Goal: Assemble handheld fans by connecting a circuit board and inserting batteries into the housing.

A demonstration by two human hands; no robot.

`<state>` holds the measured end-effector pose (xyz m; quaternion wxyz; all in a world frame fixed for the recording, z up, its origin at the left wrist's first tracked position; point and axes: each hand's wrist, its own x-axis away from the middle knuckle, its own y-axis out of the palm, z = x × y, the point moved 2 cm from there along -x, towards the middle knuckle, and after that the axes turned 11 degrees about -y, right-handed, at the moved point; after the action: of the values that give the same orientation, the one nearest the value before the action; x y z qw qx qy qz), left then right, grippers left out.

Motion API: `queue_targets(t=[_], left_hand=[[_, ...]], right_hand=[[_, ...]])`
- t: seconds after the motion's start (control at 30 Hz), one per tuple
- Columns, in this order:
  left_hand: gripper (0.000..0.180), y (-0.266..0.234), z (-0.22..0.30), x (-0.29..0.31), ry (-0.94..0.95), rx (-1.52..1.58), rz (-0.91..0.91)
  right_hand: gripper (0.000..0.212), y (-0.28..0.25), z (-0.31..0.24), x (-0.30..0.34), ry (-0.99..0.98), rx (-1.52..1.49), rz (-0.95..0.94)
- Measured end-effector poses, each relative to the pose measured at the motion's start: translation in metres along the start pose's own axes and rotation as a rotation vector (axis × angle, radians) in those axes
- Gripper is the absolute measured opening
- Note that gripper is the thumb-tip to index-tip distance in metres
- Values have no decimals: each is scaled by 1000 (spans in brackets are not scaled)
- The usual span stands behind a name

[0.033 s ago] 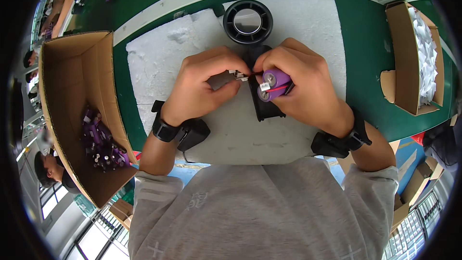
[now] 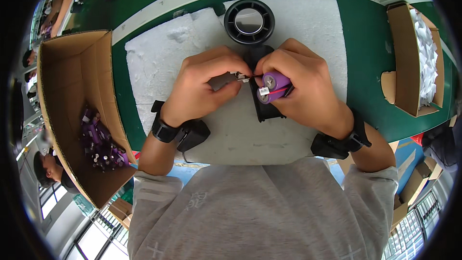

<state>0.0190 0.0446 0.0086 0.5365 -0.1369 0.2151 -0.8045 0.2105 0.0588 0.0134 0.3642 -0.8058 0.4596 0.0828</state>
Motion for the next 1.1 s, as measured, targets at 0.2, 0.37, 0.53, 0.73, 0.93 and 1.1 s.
queue_targets(t=[0.2,0.37,0.53,0.73,0.93,1.1], left_hand=[[34,-5,0,4,-32,138,40],[36,-7,-7,7,-14,141,14],[34,-11,-8,13,-18,37,-31],[28,-5,-2,12,-215,379,-110],[21,0,-3,12,-299,502,-113],[20,-1,-3,11,-271,549,-136]], right_hand=[[28,6,-3,1,-28,121,-92],[28,5,-2,1,-61,137,-139],[28,4,-4,0,-30,0,-76],[32,-7,-1,5,244,-272,63],[25,-10,-4,2,71,-92,-15],[10,-11,-9,-1,28,43,-49]])
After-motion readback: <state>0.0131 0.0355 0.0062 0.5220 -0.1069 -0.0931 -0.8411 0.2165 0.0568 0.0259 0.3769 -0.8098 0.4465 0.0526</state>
